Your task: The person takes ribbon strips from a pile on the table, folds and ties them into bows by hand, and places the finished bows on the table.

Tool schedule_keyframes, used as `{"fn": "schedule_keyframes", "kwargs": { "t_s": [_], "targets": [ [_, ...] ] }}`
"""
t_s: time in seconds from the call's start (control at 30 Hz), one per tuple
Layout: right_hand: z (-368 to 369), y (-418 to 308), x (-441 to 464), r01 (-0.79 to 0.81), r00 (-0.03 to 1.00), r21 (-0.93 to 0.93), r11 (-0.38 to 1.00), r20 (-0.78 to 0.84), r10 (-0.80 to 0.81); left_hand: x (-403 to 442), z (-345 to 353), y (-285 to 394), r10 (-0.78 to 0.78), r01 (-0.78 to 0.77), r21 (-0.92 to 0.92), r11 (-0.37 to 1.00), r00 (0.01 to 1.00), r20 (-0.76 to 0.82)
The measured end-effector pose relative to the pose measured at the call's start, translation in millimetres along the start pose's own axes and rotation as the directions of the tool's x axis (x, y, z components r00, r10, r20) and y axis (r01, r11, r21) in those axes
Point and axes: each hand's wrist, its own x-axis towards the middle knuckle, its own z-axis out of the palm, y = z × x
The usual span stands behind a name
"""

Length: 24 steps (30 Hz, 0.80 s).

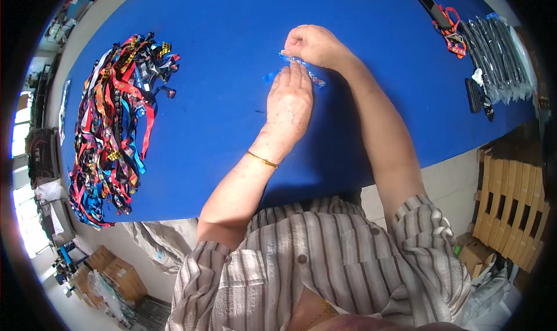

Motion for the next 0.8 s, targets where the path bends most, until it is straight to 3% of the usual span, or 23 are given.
{"fn": "schedule_keyframes", "kwargs": {
  "t_s": [0.43,0.53,0.63,0.67,0.7,0.8],
  "targets": [
    [18,16,2,0.131,0.972,-0.006,0.991,-0.195,-0.13,3,-3,1,0.026,-0.027,0.01,1.0,0.999,0.044],
    [16,13,-2,0.095,0.972,-0.018,0.995,-0.212,-0.097,3,-1,2,0.023,-0.024,0.008,1.0,0.999,0.045],
    [2,13,0,-0.138,0.981,0.236,0.962,-0.104,0.167,1,-1,0,0.023,-0.022,-0.008,1.0,0.999,0.033],
    [0,15,-2,-0.132,0.969,0.254,0.958,-0.171,0.179,0,3,0,0.023,-0.023,-0.019,1.0,1.0,0.02],
    [-1,19,-7,-0.111,0.953,0.267,0.957,-0.246,0.179,-1,5,-1,0.022,-0.022,-0.032,0.999,1.0,0.007],
    [-17,16,-30,-0.182,0.944,0.181,0.967,-0.242,0.223,0,0,0,0.015,-0.015,-0.023,1.0,1.0,-0.004]
  ]
}}
